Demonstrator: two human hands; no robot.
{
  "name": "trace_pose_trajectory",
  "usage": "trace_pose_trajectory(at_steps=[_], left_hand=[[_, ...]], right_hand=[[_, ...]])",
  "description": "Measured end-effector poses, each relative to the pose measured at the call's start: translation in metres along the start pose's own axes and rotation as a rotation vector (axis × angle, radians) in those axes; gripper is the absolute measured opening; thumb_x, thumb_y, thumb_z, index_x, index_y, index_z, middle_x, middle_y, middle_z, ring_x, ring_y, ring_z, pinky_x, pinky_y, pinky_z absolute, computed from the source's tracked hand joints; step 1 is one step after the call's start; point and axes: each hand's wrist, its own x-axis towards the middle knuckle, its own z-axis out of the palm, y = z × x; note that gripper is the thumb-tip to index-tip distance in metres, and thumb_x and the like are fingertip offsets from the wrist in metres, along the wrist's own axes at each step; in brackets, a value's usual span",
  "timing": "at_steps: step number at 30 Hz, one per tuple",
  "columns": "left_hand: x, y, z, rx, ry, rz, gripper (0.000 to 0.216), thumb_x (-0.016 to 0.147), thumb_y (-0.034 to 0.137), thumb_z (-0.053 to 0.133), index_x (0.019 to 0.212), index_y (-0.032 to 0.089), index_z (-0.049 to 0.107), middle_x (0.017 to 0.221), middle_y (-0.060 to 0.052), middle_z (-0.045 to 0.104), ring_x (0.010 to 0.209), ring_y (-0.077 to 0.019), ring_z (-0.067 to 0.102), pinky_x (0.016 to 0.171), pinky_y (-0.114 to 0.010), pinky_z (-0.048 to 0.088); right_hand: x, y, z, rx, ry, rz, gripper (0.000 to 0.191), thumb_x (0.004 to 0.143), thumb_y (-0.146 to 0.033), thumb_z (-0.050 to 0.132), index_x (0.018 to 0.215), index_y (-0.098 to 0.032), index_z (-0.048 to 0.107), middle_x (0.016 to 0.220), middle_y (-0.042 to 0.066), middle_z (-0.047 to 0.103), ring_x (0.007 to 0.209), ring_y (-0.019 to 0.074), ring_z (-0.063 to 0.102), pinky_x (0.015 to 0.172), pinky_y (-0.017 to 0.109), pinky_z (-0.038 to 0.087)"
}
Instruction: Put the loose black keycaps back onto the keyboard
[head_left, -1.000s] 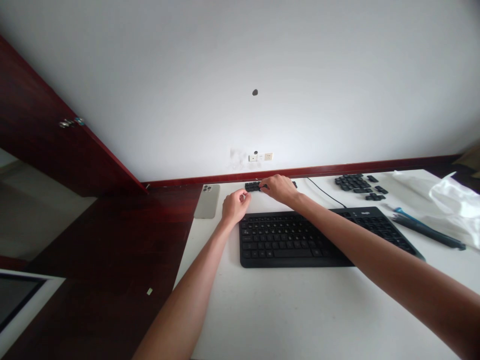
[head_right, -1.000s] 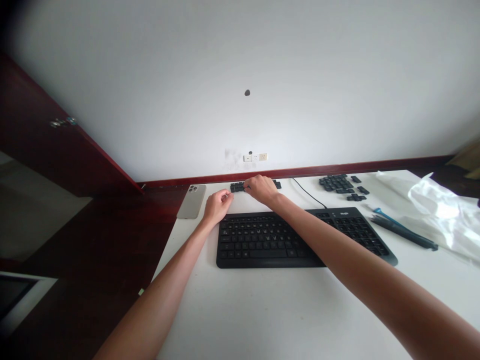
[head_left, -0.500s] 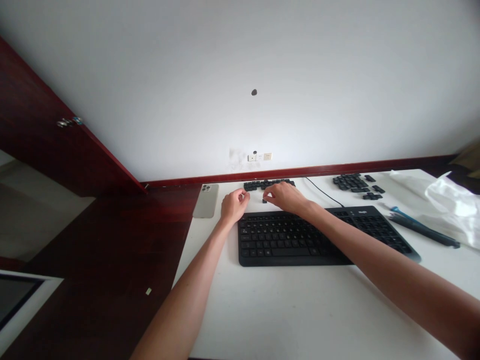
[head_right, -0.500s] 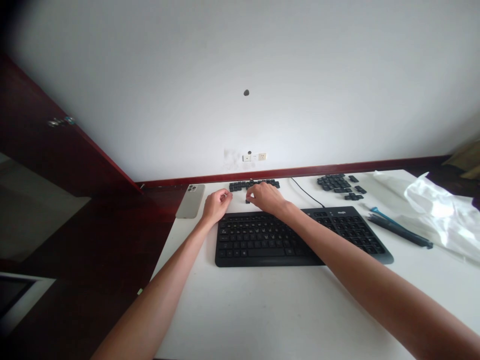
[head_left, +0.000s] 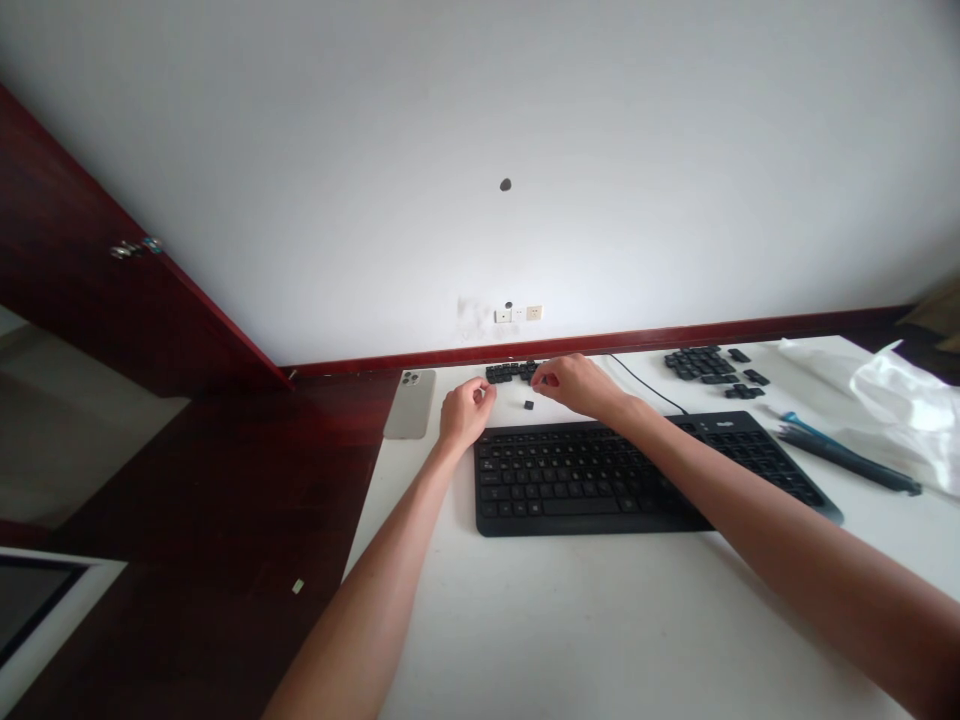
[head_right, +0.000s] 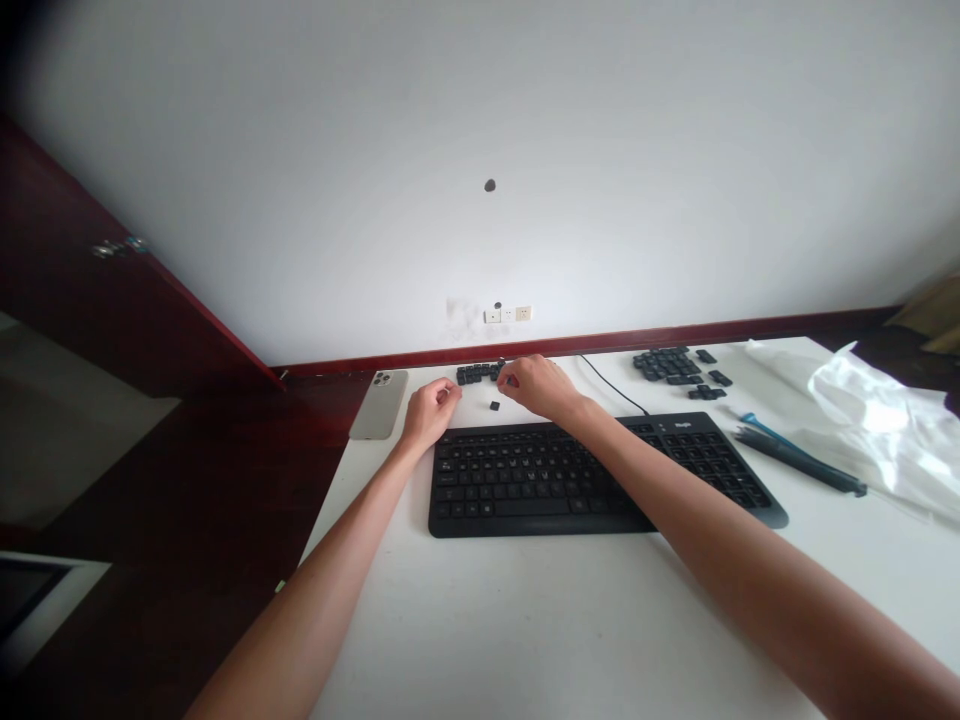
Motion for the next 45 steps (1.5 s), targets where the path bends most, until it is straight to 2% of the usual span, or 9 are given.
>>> trace_pose_trajectory(at_steps=[9, 14, 25, 34, 45], left_hand=[[-0.001, 0.001, -0.001, -0.005, -0.001, 0.001, 0.027, 0.095, 0.041, 0.055, 0.081, 0.022, 0.068, 0.062, 0.002, 0.059, 0.060, -0.0154, 0.053, 0.064, -0.027, 0.034], [0.000, 0.001, 0.000, -0.012, 0.001, 0.007, 0.026, 0.095, 0.041, 0.055, 0.081, 0.023, 0.068, 0.063, 0.001, 0.061, 0.061, -0.0153, 0.054, 0.064, -0.027, 0.034], [-0.002, 0.004, -0.002, 0.015, -0.007, -0.009, 0.027, 0.095, 0.042, 0.054, 0.080, 0.023, 0.067, 0.060, 0.001, 0.056, 0.060, -0.0159, 0.050, 0.063, -0.027, 0.032], [-0.001, 0.002, -0.001, 0.015, -0.001, 0.003, 0.027, 0.094, 0.041, 0.054, 0.081, 0.022, 0.067, 0.064, 0.001, 0.058, 0.062, -0.0153, 0.049, 0.063, -0.027, 0.031], [-0.001, 0.000, -0.001, 0.037, 0.004, 0.009, 0.029, 0.096, 0.042, 0.053, 0.082, 0.022, 0.068, 0.064, 0.001, 0.058, 0.061, -0.0150, 0.048, 0.063, -0.027, 0.029]], right_hand=[[-0.010, -0.009, 0.000, 0.005, -0.042, -0.022, 0.009, 0.088, -0.031, 0.074, 0.090, -0.026, 0.082, 0.084, 0.001, 0.076, 0.071, 0.0173, 0.065, 0.067, 0.029, 0.042], [-0.013, -0.013, 0.003, -0.040, -0.058, -0.019, 0.014, 0.086, -0.037, 0.079, 0.096, -0.028, 0.081, 0.085, 0.001, 0.075, 0.072, 0.0183, 0.065, 0.064, 0.029, 0.039], [-0.010, -0.016, 0.015, -0.114, -0.072, -0.002, 0.011, 0.089, -0.031, 0.075, 0.097, -0.028, 0.082, 0.087, 0.004, 0.076, 0.075, 0.0202, 0.068, 0.067, 0.029, 0.044], [0.014, -0.012, 0.019, -0.118, -0.063, 0.001, 0.012, 0.090, -0.027, 0.073, 0.097, -0.027, 0.082, 0.089, 0.005, 0.077, 0.079, 0.0213, 0.068, 0.066, 0.029, 0.043], [0.034, -0.009, 0.023, -0.102, -0.040, 0.002, 0.017, 0.089, -0.026, 0.069, 0.098, -0.024, 0.083, 0.086, 0.006, 0.076, 0.074, 0.0191, 0.066, 0.063, 0.029, 0.041]])
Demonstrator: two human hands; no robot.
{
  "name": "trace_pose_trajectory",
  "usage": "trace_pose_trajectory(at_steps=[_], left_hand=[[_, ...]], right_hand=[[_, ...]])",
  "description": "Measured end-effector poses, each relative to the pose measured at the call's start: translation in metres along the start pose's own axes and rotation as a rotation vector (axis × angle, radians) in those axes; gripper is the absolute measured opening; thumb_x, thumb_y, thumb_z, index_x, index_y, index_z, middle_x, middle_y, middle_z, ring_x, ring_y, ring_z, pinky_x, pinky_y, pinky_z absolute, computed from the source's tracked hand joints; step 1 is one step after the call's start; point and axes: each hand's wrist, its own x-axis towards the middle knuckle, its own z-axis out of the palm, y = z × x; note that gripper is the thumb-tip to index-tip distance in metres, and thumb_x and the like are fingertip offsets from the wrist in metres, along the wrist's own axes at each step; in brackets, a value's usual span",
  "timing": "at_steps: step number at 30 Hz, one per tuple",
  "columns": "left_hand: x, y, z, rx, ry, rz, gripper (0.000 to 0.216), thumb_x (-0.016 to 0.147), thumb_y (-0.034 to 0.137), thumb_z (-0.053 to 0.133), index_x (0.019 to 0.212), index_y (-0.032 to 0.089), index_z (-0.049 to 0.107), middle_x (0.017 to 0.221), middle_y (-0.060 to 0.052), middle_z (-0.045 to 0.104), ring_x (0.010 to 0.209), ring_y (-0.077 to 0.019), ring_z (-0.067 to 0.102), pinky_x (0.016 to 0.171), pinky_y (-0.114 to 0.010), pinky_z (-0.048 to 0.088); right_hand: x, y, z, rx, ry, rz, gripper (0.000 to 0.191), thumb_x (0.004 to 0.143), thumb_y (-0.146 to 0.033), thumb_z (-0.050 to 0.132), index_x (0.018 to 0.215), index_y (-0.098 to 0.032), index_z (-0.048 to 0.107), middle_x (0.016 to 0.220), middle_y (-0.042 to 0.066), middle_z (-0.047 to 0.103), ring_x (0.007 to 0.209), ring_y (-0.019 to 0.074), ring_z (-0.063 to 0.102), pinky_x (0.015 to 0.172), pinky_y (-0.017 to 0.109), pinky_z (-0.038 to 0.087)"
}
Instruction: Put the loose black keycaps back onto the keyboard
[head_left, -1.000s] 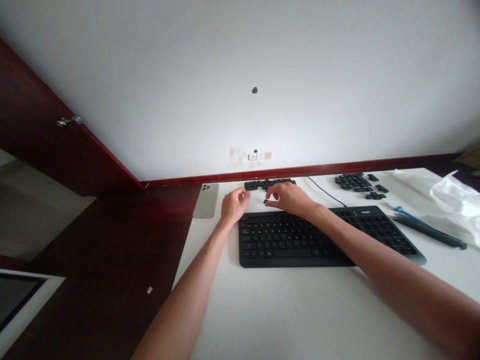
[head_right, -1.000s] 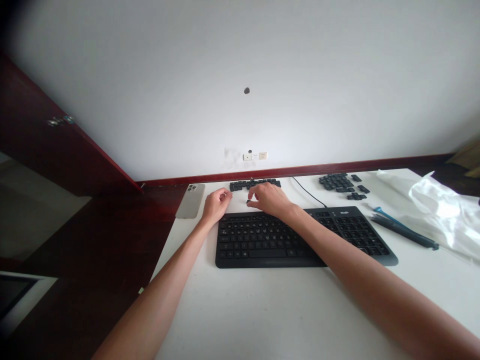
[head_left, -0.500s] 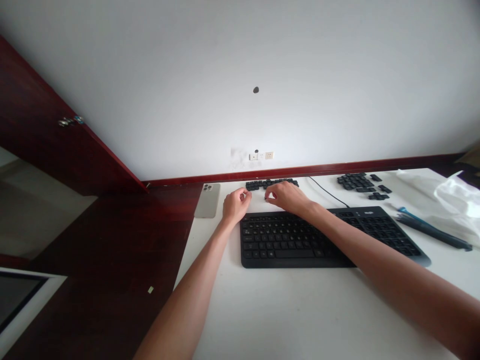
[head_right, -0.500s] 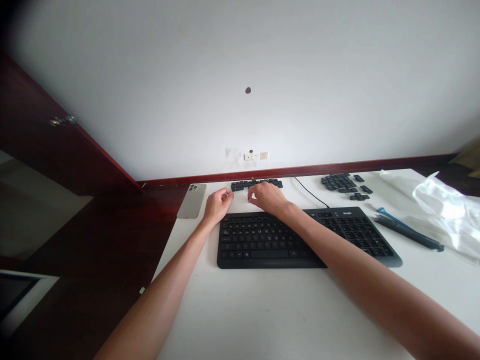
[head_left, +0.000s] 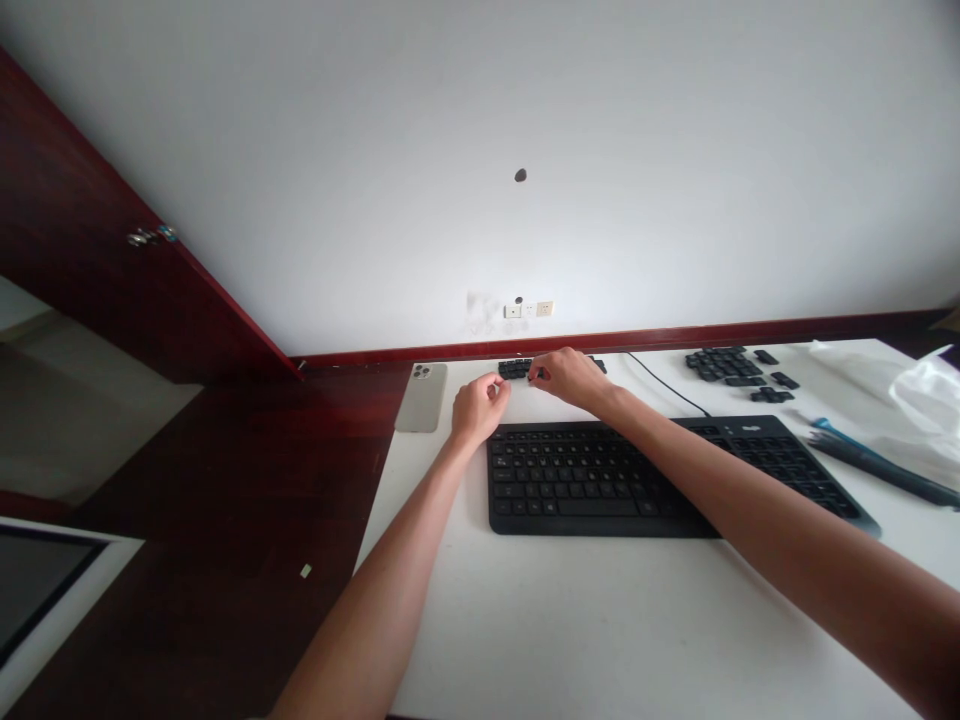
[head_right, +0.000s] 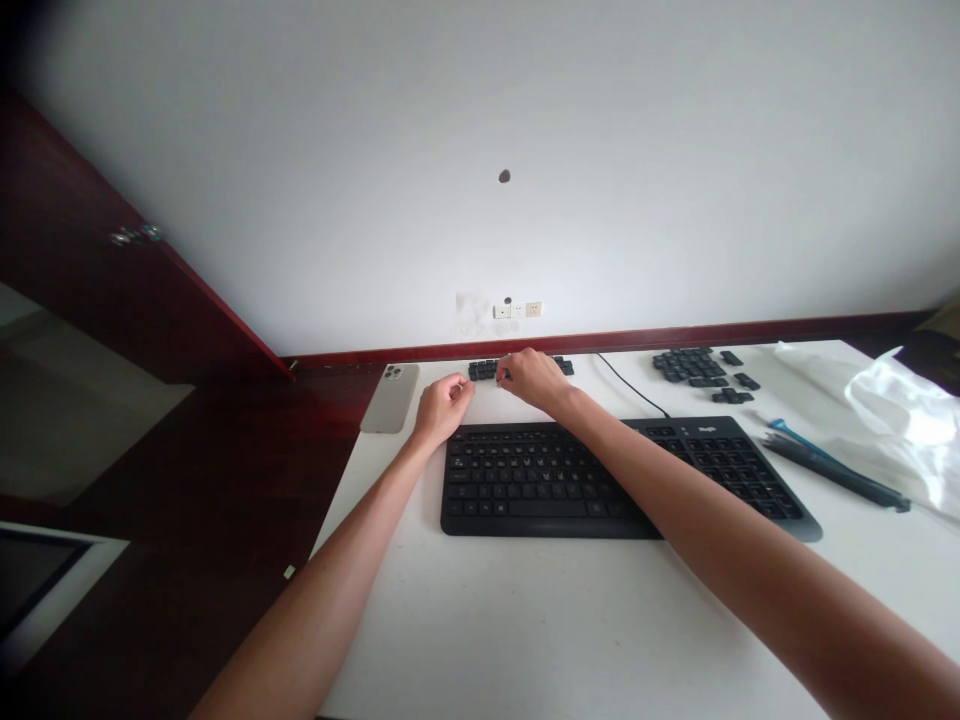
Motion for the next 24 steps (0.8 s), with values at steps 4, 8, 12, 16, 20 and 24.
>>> trace_pose_trajectory(at_steps=[4, 8, 12, 16, 20, 24], left_hand=[[0.000, 0.000, 0.000, -0.002, 0.010, 0.002, 0.028, 0.095, 0.041, 0.054, 0.080, 0.022, 0.067, 0.062, 0.002, 0.056, 0.059, -0.0142, 0.046, 0.062, -0.027, 0.028], [0.001, -0.001, 0.001, -0.005, 0.011, 0.008, 0.028, 0.095, 0.041, 0.054, 0.080, 0.022, 0.067, 0.062, 0.002, 0.056, 0.059, -0.0140, 0.046, 0.062, -0.027, 0.027], [0.001, -0.002, 0.001, -0.019, 0.013, 0.018, 0.028, 0.095, 0.042, 0.054, 0.080, 0.022, 0.067, 0.063, 0.002, 0.058, 0.059, -0.0137, 0.046, 0.062, -0.027, 0.028], [0.000, -0.001, 0.001, -0.027, 0.014, 0.008, 0.027, 0.095, 0.041, 0.055, 0.080, 0.022, 0.067, 0.062, 0.002, 0.056, 0.059, -0.0135, 0.045, 0.062, -0.027, 0.027], [0.000, 0.000, 0.000, -0.027, 0.010, 0.005, 0.027, 0.095, 0.041, 0.055, 0.080, 0.022, 0.067, 0.061, 0.002, 0.056, 0.058, -0.0137, 0.046, 0.062, -0.028, 0.028], [0.000, 0.000, 0.000, -0.030, 0.013, 0.009, 0.027, 0.094, 0.040, 0.056, 0.079, 0.022, 0.066, 0.060, 0.003, 0.054, 0.059, -0.0139, 0.047, 0.062, -0.027, 0.028]], right_hand=[[0.002, 0.000, 0.002, 0.004, 0.006, 0.001, 0.015, 0.089, -0.026, 0.070, 0.097, -0.024, 0.083, 0.085, 0.006, 0.076, 0.074, 0.0193, 0.066, 0.062, 0.029, 0.041], [0.004, 0.000, 0.003, -0.002, 0.014, 0.011, 0.016, 0.088, -0.024, 0.070, 0.099, -0.024, 0.082, 0.087, 0.007, 0.077, 0.075, 0.0211, 0.067, 0.062, 0.030, 0.041], [0.005, 0.003, 0.002, -0.002, 0.025, 0.017, 0.021, 0.087, -0.021, 0.069, 0.104, -0.023, 0.082, 0.090, 0.008, 0.078, 0.077, 0.0220, 0.068, 0.065, 0.031, 0.043], [-0.004, 0.010, -0.005, 0.005, 0.040, 0.012, 0.025, 0.088, -0.021, 0.067, 0.107, -0.023, 0.082, 0.087, 0.006, 0.077, 0.077, 0.0210, 0.067, 0.067, 0.031, 0.044], [-0.017, 0.016, -0.012, 0.006, 0.043, 0.010, 0.024, 0.089, -0.025, 0.066, 0.108, -0.023, 0.081, 0.087, 0.006, 0.077, 0.075, 0.0203, 0.067, 0.066, 0.031, 0.044], [-0.021, 0.014, -0.011, -0.005, 0.023, 0.007, 0.027, 0.091, -0.027, 0.065, 0.111, -0.025, 0.081, 0.092, 0.006, 0.079, 0.081, 0.0221, 0.069, 0.067, 0.030, 0.045]])
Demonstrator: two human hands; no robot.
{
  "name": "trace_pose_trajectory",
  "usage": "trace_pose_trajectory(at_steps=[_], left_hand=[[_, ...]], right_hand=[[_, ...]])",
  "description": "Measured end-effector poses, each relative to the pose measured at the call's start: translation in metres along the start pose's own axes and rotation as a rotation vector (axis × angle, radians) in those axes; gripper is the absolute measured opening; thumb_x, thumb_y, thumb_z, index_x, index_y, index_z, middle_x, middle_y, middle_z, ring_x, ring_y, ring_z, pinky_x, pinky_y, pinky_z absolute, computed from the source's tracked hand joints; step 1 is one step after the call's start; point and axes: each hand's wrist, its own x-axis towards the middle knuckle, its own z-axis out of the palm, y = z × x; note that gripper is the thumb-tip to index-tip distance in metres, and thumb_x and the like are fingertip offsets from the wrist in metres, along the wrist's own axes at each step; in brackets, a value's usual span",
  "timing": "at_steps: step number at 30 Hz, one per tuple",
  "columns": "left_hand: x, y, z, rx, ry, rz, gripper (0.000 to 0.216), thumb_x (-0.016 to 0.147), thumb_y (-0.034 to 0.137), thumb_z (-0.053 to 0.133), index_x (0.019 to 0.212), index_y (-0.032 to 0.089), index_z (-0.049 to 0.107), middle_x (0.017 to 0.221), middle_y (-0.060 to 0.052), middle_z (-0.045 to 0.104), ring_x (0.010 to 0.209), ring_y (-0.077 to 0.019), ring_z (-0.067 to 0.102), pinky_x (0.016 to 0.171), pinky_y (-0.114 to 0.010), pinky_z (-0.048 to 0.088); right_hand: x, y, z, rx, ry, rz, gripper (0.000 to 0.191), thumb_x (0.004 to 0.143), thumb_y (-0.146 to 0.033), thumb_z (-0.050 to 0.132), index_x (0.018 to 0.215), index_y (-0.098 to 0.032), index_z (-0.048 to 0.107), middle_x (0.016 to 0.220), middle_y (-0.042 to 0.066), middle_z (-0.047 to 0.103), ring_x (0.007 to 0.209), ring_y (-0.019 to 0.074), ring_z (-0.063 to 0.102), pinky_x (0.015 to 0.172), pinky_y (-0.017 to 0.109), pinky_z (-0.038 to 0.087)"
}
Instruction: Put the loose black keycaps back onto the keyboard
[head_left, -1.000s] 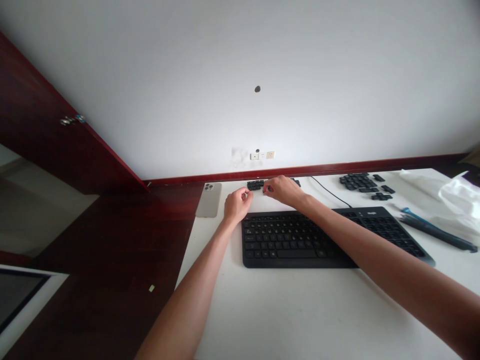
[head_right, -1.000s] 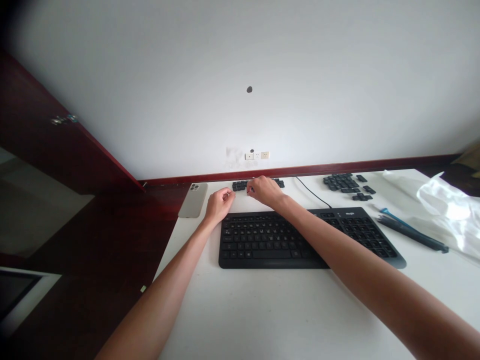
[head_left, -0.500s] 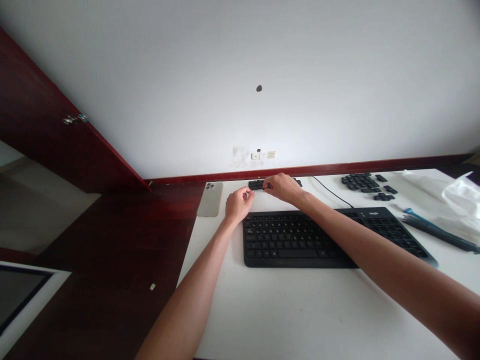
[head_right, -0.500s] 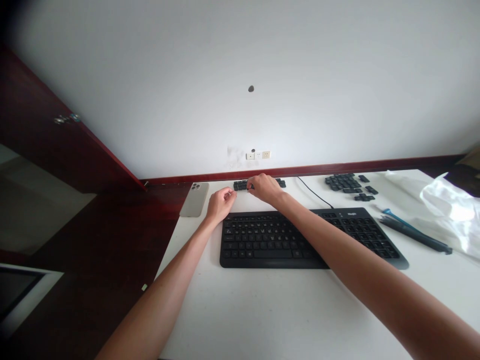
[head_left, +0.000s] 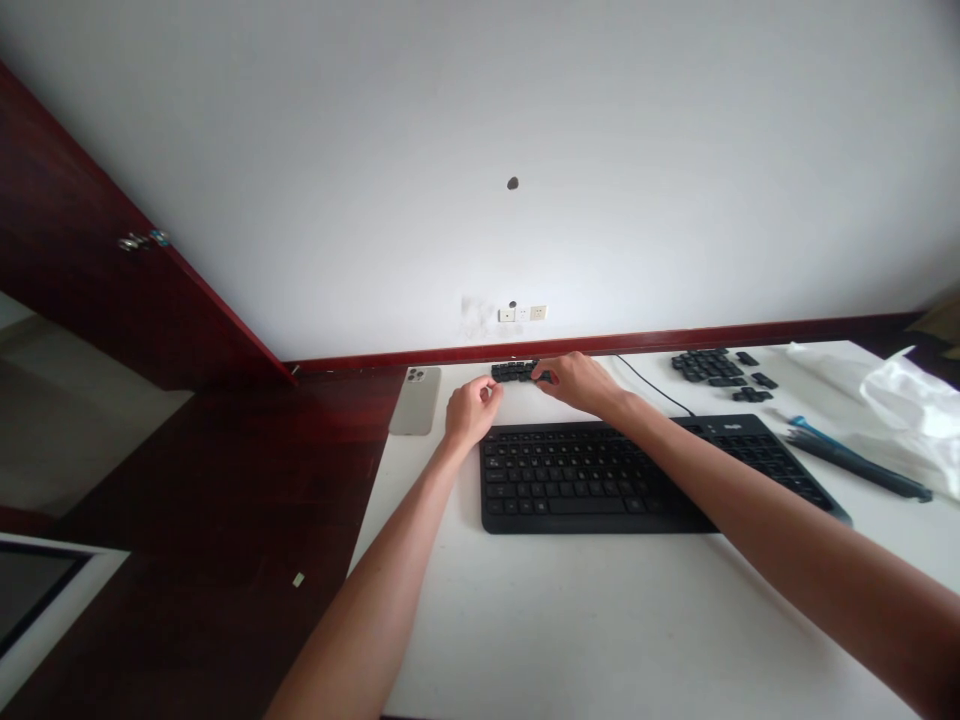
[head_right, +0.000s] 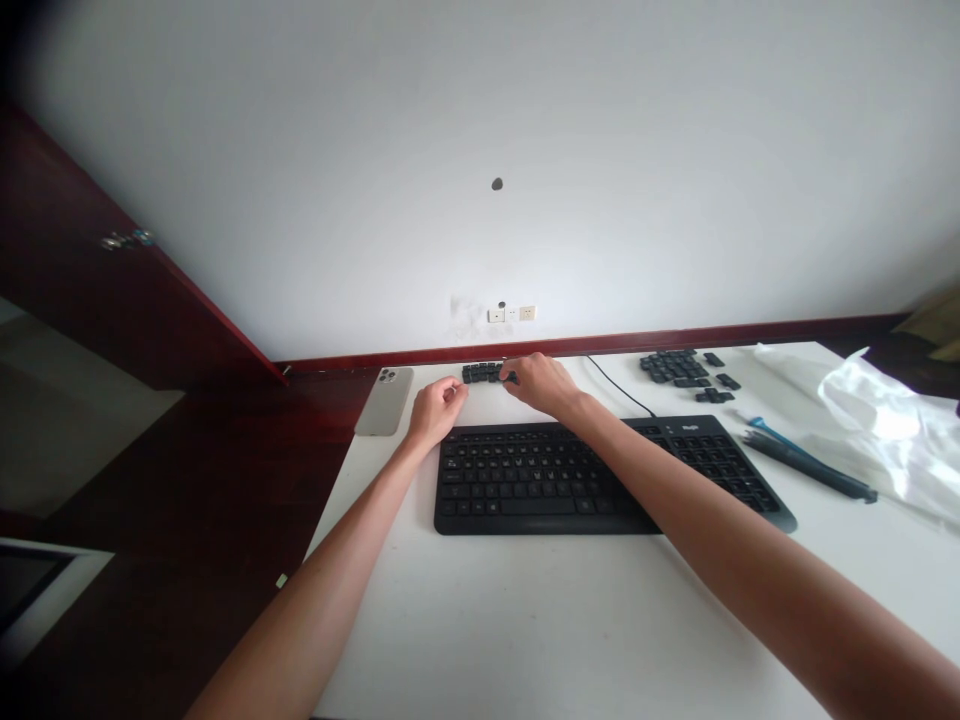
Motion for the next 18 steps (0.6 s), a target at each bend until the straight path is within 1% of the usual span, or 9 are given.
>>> trace_pose_trajectory(at_steps=[4, 9, 12, 18], left_hand=[[0.000, -0.001, 0.000, -0.006, -0.001, 0.002, 0.026, 0.094, 0.040, 0.056, 0.078, 0.022, 0.065, 0.061, 0.003, 0.055, 0.059, -0.0135, 0.048, 0.063, -0.027, 0.029], [0.001, -0.002, 0.001, 0.006, 0.004, 0.012, 0.026, 0.095, 0.040, 0.055, 0.079, 0.022, 0.065, 0.061, 0.002, 0.057, 0.060, -0.0139, 0.049, 0.063, -0.027, 0.029], [0.002, -0.002, 0.001, 0.010, 0.004, 0.012, 0.026, 0.095, 0.040, 0.055, 0.079, 0.022, 0.066, 0.062, 0.002, 0.057, 0.060, -0.0139, 0.049, 0.063, -0.027, 0.029], [0.001, -0.001, 0.000, 0.018, 0.000, 0.008, 0.025, 0.094, 0.039, 0.056, 0.079, 0.022, 0.066, 0.061, 0.003, 0.055, 0.060, -0.0142, 0.049, 0.063, -0.028, 0.029]], right_hand=[[0.003, -0.008, 0.005, -0.020, -0.040, -0.004, 0.026, 0.094, -0.031, 0.063, 0.107, -0.028, 0.084, 0.095, 0.008, 0.081, 0.085, 0.0252, 0.073, 0.070, 0.031, 0.047], [0.006, -0.017, 0.007, -0.052, -0.080, -0.011, 0.029, 0.097, -0.032, 0.059, 0.110, -0.029, 0.085, 0.100, 0.009, 0.082, 0.090, 0.0277, 0.074, 0.071, 0.031, 0.048], [0.009, -0.019, 0.005, -0.069, -0.086, -0.007, 0.030, 0.097, -0.030, 0.057, 0.108, -0.028, 0.085, 0.095, 0.010, 0.081, 0.086, 0.0267, 0.074, 0.068, 0.030, 0.045], [0.013, -0.023, 0.005, -0.070, -0.073, -0.015, 0.028, 0.096, -0.028, 0.057, 0.094, -0.025, 0.085, 0.083, 0.010, 0.077, 0.076, 0.0235, 0.070, 0.064, 0.030, 0.041]])
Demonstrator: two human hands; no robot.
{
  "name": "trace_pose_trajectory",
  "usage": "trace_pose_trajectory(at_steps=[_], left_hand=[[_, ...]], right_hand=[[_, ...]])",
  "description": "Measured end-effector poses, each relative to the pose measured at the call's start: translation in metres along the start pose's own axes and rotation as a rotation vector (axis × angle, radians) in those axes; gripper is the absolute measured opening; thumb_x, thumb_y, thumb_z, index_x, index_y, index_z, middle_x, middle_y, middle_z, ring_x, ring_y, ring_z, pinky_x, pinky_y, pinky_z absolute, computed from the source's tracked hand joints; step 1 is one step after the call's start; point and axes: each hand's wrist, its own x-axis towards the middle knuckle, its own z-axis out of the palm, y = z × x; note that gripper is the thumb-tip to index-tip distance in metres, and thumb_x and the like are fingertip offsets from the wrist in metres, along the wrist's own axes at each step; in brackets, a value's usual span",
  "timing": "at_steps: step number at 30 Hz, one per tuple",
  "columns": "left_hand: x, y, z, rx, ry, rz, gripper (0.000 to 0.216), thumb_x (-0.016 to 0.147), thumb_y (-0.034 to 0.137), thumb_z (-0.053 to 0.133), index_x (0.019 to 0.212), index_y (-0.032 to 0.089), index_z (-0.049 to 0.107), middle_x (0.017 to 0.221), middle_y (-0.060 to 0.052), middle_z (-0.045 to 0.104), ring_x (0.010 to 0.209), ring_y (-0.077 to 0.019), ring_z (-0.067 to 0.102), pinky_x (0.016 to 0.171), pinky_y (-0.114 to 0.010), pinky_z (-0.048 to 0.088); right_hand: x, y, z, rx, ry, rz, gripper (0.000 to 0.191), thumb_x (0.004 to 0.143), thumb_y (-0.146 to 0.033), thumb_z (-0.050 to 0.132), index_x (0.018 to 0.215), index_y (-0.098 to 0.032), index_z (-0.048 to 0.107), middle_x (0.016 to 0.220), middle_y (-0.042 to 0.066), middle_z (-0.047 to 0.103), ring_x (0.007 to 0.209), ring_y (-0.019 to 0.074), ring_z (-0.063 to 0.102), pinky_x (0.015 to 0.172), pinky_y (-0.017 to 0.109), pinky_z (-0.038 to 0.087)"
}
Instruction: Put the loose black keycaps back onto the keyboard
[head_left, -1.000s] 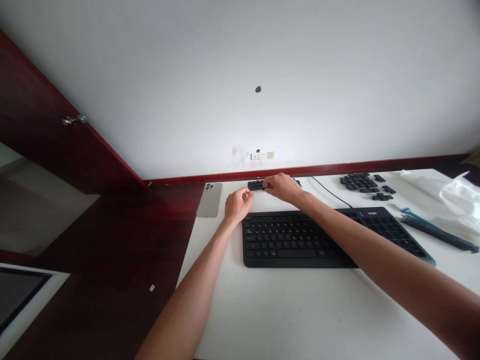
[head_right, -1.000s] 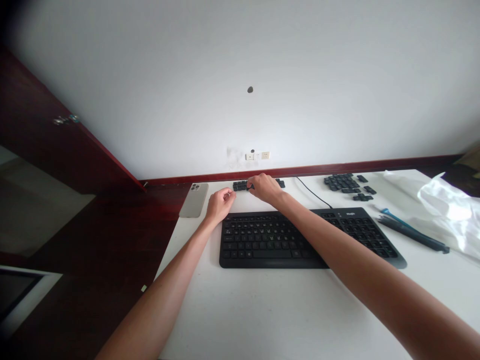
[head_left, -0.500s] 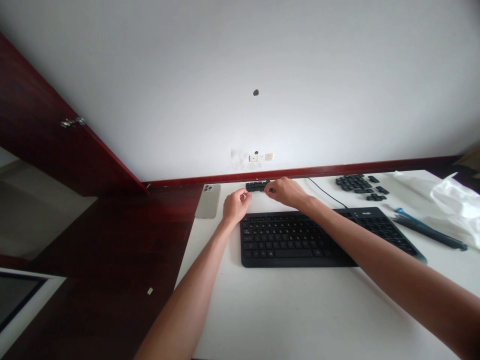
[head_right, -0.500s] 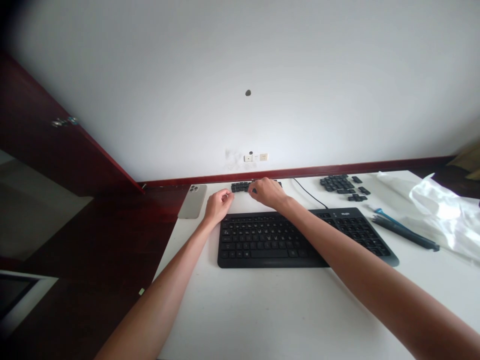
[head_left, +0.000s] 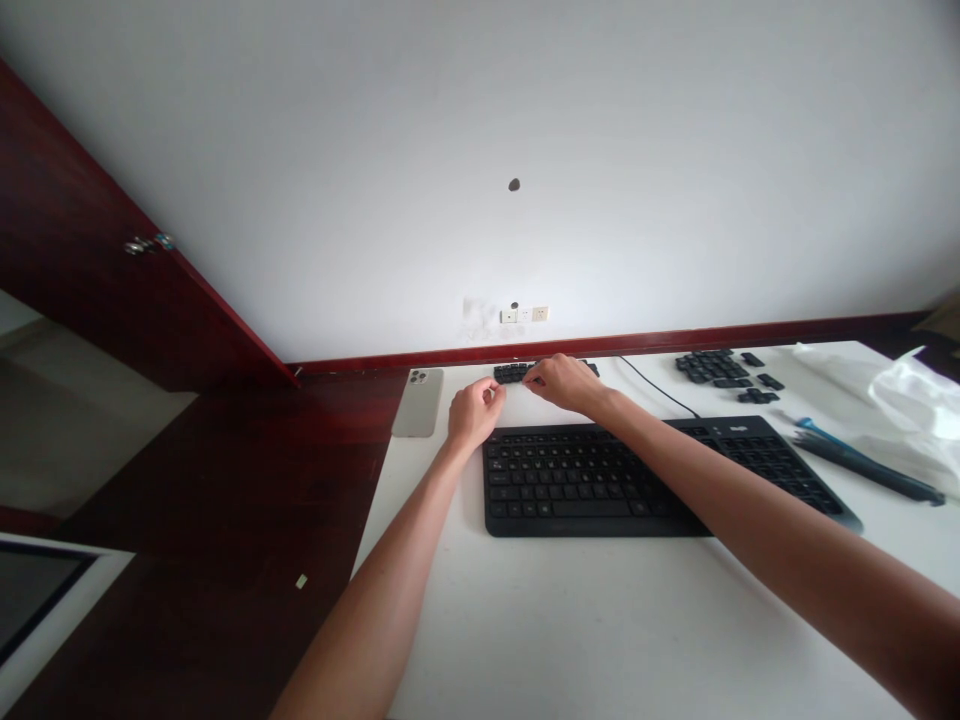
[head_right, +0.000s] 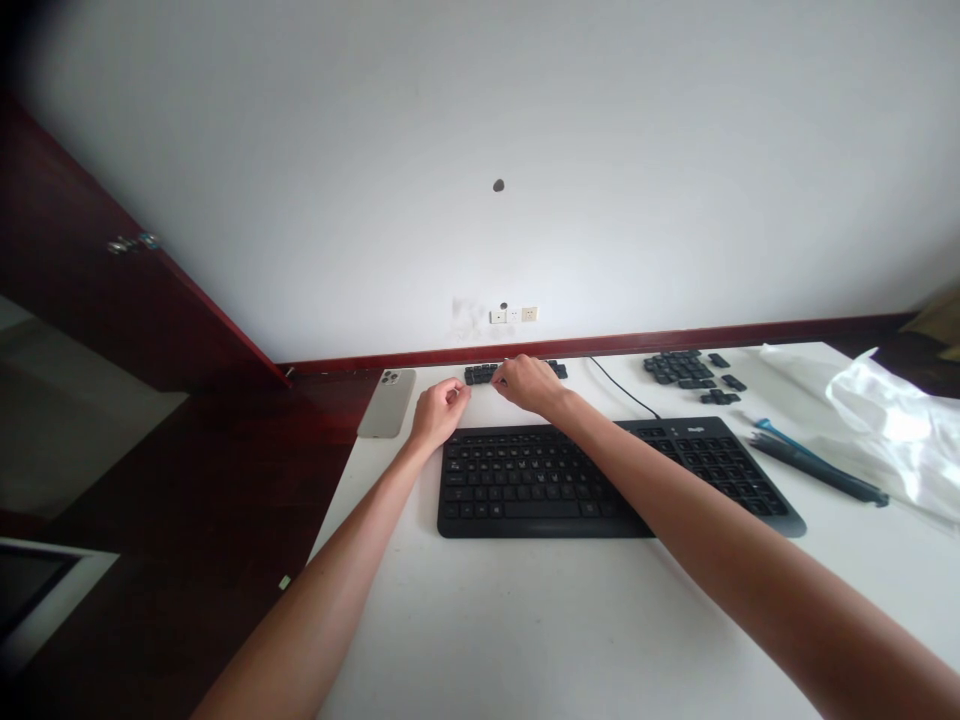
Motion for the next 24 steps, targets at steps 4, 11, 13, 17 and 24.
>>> trace_pose_trajectory(at_steps=[4, 11, 13, 17, 24], left_hand=[[0.000, 0.000, 0.000, 0.000, -0.004, -0.005, 0.026, 0.095, 0.039, 0.055, 0.080, 0.022, 0.067, 0.063, 0.002, 0.057, 0.061, -0.0147, 0.049, 0.064, -0.027, 0.031], [0.000, 0.000, 0.000, 0.003, -0.019, -0.023, 0.028, 0.095, 0.042, 0.054, 0.081, 0.022, 0.067, 0.061, 0.002, 0.055, 0.060, -0.0151, 0.048, 0.063, -0.027, 0.030], [0.000, 0.001, 0.000, 0.001, -0.017, -0.018, 0.028, 0.095, 0.042, 0.054, 0.081, 0.022, 0.067, 0.061, 0.002, 0.055, 0.060, -0.0150, 0.049, 0.063, -0.027, 0.030], [-0.001, 0.002, -0.001, -0.009, -0.018, -0.012, 0.027, 0.095, 0.041, 0.054, 0.080, 0.022, 0.068, 0.061, 0.002, 0.055, 0.060, -0.0148, 0.048, 0.063, -0.027, 0.031], [-0.001, 0.003, -0.002, -0.002, -0.024, -0.031, 0.028, 0.094, 0.042, 0.055, 0.081, 0.022, 0.067, 0.062, 0.002, 0.055, 0.060, -0.0148, 0.047, 0.062, -0.027, 0.029]], right_hand=[[-0.003, 0.006, -0.001, 0.020, 0.031, 0.003, 0.028, 0.096, -0.029, 0.057, 0.102, -0.027, 0.084, 0.085, 0.008, 0.078, 0.077, 0.0228, 0.070, 0.066, 0.030, 0.042], [-0.018, 0.031, -0.006, 0.037, 0.070, 0.032, 0.032, 0.091, -0.029, 0.066, 0.120, -0.026, 0.080, 0.095, 0.007, 0.080, 0.082, 0.0241, 0.071, 0.070, 0.032, 0.049], [-0.021, 0.034, -0.002, 0.040, 0.065, 0.031, 0.031, 0.090, -0.029, 0.068, 0.118, -0.026, 0.081, 0.094, 0.006, 0.080, 0.082, 0.0241, 0.071, 0.069, 0.032, 0.050], [-0.021, 0.034, 0.006, 0.045, 0.066, 0.032, 0.031, 0.092, -0.030, 0.068, 0.121, -0.027, 0.080, 0.095, 0.007, 0.080, 0.085, 0.0250, 0.072, 0.073, 0.033, 0.051], [-0.031, 0.028, 0.006, 0.046, 0.053, 0.006, 0.025, 0.091, -0.029, 0.067, 0.111, -0.029, 0.082, 0.084, 0.005, 0.077, 0.077, 0.0238, 0.069, 0.069, 0.032, 0.048]])
